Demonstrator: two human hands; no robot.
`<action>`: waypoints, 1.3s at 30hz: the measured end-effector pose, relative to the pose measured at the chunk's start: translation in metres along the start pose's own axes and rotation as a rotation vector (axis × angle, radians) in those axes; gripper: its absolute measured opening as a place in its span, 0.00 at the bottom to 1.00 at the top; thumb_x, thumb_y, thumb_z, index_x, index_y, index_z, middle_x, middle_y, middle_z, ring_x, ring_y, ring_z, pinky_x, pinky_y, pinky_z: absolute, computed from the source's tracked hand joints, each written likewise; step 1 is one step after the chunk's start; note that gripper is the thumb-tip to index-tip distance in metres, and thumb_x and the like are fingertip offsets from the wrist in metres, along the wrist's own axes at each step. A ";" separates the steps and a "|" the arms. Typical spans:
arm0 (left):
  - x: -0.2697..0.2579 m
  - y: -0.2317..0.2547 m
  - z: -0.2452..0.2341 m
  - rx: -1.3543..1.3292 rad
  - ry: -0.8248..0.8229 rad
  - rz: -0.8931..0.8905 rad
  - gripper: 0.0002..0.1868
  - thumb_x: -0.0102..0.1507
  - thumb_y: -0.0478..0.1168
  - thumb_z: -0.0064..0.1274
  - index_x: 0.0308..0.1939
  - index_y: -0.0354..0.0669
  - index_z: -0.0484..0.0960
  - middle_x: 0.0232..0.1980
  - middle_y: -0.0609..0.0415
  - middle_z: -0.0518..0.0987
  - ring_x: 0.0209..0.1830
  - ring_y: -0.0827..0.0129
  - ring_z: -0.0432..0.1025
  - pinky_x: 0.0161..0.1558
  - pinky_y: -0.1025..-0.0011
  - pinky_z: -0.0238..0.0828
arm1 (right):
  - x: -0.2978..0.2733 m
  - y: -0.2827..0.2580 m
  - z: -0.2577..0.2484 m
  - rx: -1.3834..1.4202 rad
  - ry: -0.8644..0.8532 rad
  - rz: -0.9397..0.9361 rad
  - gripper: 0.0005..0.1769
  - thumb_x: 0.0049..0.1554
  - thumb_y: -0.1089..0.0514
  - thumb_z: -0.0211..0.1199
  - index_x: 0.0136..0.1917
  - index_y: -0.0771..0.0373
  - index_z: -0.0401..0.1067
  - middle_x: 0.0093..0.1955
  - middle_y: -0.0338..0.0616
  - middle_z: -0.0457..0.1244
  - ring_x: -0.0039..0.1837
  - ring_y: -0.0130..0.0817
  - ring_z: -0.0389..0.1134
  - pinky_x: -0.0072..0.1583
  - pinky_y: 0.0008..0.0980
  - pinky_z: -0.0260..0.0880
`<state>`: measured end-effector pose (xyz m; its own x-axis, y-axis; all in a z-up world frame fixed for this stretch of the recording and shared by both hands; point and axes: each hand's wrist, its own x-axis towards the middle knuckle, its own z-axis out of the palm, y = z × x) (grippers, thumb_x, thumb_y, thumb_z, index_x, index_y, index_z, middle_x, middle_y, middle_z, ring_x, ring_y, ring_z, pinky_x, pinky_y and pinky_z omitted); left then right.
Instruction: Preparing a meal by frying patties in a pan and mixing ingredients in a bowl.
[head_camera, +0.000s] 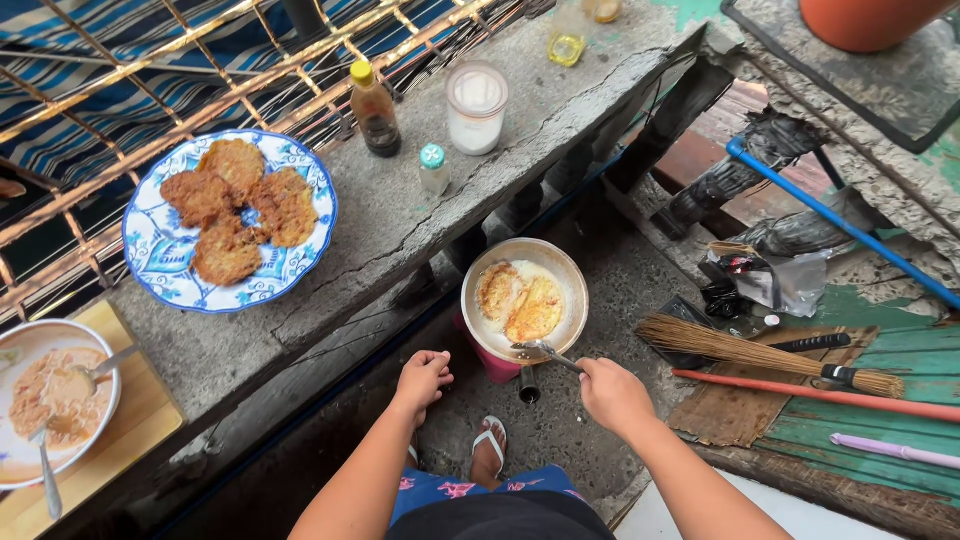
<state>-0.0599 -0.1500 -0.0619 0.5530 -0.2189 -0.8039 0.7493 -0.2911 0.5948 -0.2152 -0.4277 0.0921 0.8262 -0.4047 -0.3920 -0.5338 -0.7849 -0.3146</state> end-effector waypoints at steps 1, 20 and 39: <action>0.001 -0.001 -0.001 0.000 0.002 -0.004 0.15 0.65 0.54 0.55 0.47 0.51 0.77 0.43 0.61 0.78 0.43 0.74 0.75 0.43 0.68 0.65 | 0.002 0.001 0.005 0.001 -0.004 -0.001 0.16 0.61 0.53 0.53 0.60 0.54 0.75 0.54 0.46 0.68 0.57 0.51 0.70 0.59 0.48 0.70; 0.002 -0.001 -0.007 0.029 0.008 -0.007 0.15 0.64 0.53 0.55 0.48 0.51 0.77 0.44 0.61 0.79 0.43 0.73 0.76 0.42 0.69 0.66 | 0.011 0.010 0.014 -0.051 0.047 0.057 0.16 0.62 0.53 0.51 0.61 0.53 0.72 0.55 0.47 0.66 0.57 0.52 0.69 0.58 0.50 0.70; -0.011 -0.003 -0.013 0.044 0.021 -0.013 0.16 0.65 0.54 0.55 0.49 0.50 0.77 0.45 0.60 0.80 0.45 0.72 0.76 0.46 0.66 0.67 | 0.033 0.009 0.018 -0.057 0.090 0.105 0.16 0.65 0.53 0.48 0.63 0.53 0.71 0.55 0.49 0.64 0.58 0.53 0.68 0.58 0.50 0.69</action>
<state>-0.0637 -0.1341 -0.0546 0.5509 -0.1957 -0.8113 0.7399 -0.3350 0.5833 -0.1963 -0.4401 0.0609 0.7806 -0.5245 -0.3398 -0.6091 -0.7603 -0.2256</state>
